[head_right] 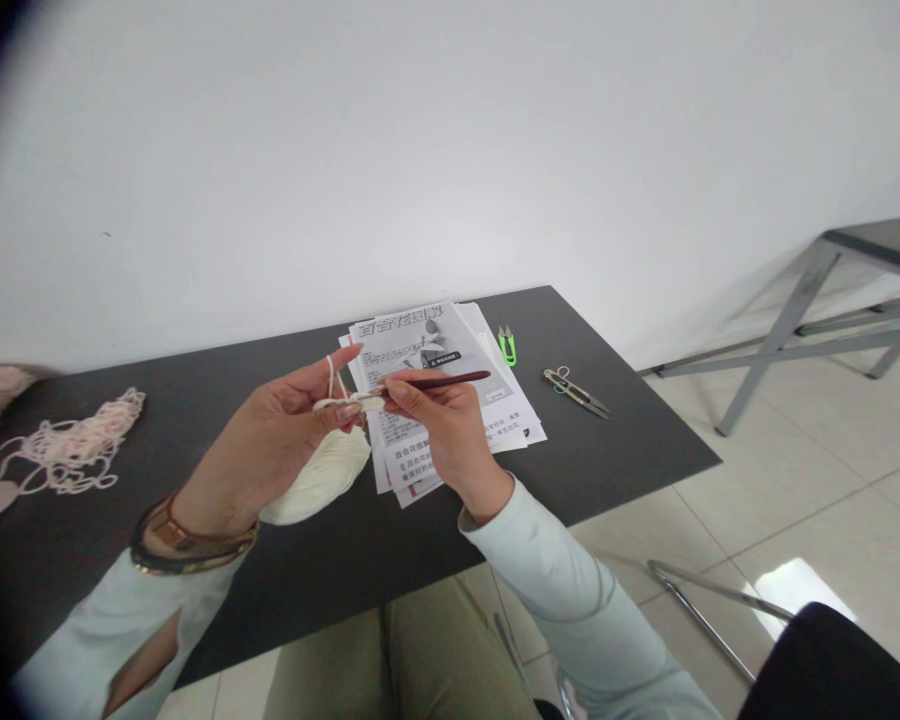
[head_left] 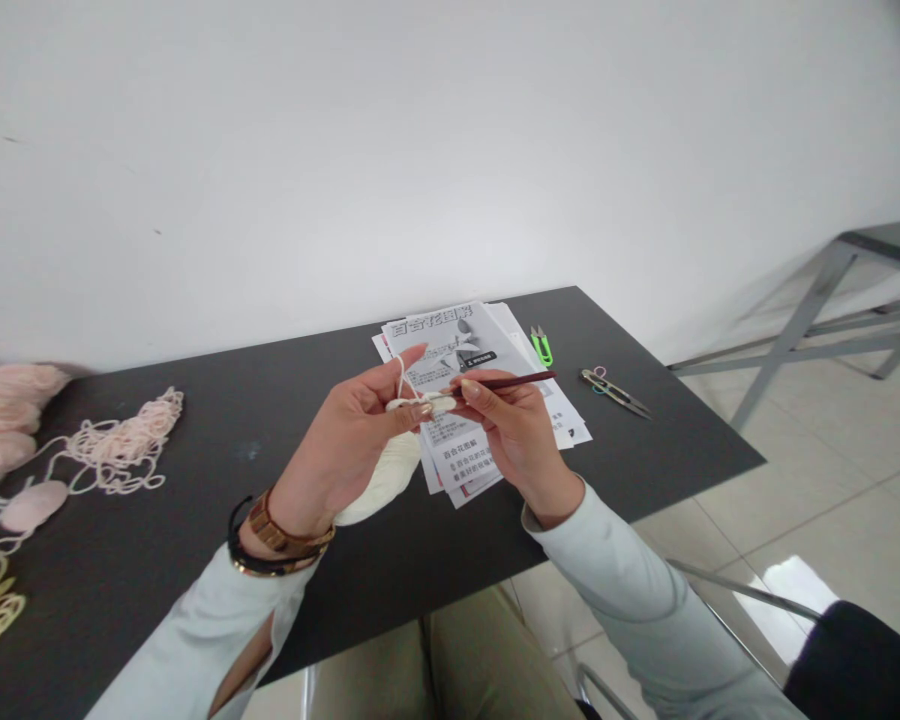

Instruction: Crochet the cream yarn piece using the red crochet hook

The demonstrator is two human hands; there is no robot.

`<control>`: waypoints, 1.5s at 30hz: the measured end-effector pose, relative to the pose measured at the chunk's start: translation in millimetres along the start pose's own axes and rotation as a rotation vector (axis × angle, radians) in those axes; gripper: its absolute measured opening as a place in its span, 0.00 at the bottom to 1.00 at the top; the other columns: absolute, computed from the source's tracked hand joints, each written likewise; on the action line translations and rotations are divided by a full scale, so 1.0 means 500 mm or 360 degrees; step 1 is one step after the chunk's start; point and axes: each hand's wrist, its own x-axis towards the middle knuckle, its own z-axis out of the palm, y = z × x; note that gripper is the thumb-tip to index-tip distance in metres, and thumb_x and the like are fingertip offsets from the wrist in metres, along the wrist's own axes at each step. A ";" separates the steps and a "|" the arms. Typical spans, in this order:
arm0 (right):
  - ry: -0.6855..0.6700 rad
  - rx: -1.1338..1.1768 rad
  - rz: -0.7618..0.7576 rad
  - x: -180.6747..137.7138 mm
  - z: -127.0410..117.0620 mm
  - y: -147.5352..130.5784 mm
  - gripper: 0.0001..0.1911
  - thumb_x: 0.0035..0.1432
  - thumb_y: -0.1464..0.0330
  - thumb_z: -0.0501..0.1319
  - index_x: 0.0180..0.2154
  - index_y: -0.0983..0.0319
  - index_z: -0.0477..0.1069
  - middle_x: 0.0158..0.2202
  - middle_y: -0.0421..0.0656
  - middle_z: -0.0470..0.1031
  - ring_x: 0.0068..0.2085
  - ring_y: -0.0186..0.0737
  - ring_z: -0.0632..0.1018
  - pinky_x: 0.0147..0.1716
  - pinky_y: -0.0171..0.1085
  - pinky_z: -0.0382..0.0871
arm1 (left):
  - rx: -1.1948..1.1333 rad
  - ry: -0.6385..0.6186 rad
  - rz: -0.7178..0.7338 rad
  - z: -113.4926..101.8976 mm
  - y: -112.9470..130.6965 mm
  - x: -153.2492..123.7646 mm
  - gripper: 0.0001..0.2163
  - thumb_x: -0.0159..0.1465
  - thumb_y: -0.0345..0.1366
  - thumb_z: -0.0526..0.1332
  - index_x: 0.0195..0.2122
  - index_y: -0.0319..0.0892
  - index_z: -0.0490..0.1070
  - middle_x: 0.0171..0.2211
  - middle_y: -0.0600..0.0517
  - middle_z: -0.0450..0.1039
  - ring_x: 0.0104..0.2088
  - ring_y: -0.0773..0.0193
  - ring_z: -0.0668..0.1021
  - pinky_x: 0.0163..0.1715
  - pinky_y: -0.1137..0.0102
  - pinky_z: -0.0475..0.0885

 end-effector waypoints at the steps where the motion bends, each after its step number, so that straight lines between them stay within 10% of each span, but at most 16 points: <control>1: 0.0008 0.0022 0.0028 0.000 0.001 0.000 0.09 0.44 0.64 0.74 0.30 0.58 0.80 0.30 0.38 0.82 0.31 0.32 0.81 0.35 0.33 0.78 | -0.0015 0.0024 0.0021 0.003 -0.004 0.001 0.30 0.50 0.26 0.71 0.56 0.45 0.71 0.27 0.56 0.76 0.30 0.69 0.77 0.38 0.70 0.70; 19: -0.0109 0.0282 0.0360 0.001 -0.005 0.006 0.11 0.47 0.64 0.72 0.35 0.60 0.80 0.25 0.38 0.81 0.27 0.30 0.80 0.29 0.28 0.78 | -0.0044 0.0425 0.0469 0.027 -0.053 0.010 0.28 0.49 0.27 0.73 0.53 0.48 0.75 0.26 0.58 0.78 0.29 0.68 0.78 0.40 0.68 0.73; 24: -0.0032 -0.0071 -0.0105 -0.014 0.007 0.014 0.07 0.52 0.65 0.69 0.36 0.55 0.80 0.31 0.39 0.82 0.31 0.35 0.82 0.32 0.34 0.79 | -0.0053 0.0461 0.0521 0.031 -0.062 0.008 0.30 0.50 0.29 0.72 0.56 0.46 0.71 0.28 0.57 0.79 0.31 0.68 0.80 0.43 0.69 0.73; 34: -0.0363 -0.1735 -0.1874 -0.039 -0.019 0.014 0.24 0.57 0.80 0.62 0.54 0.60 0.73 0.37 0.48 0.78 0.37 0.40 0.77 0.36 0.40 0.76 | -0.0372 0.0368 0.0179 0.031 -0.044 0.012 0.25 0.46 0.24 0.71 0.48 0.37 0.76 0.24 0.54 0.79 0.27 0.71 0.78 0.37 0.74 0.71; 45: -0.0259 -0.0528 -0.0903 -0.029 -0.005 0.008 0.13 0.56 0.75 0.65 0.40 0.52 0.80 0.37 0.41 0.79 0.28 0.32 0.78 0.21 0.32 0.74 | -0.0272 0.0092 0.0104 0.007 -0.009 0.001 0.24 0.49 0.24 0.72 0.49 0.37 0.76 0.25 0.53 0.78 0.28 0.71 0.78 0.38 0.76 0.70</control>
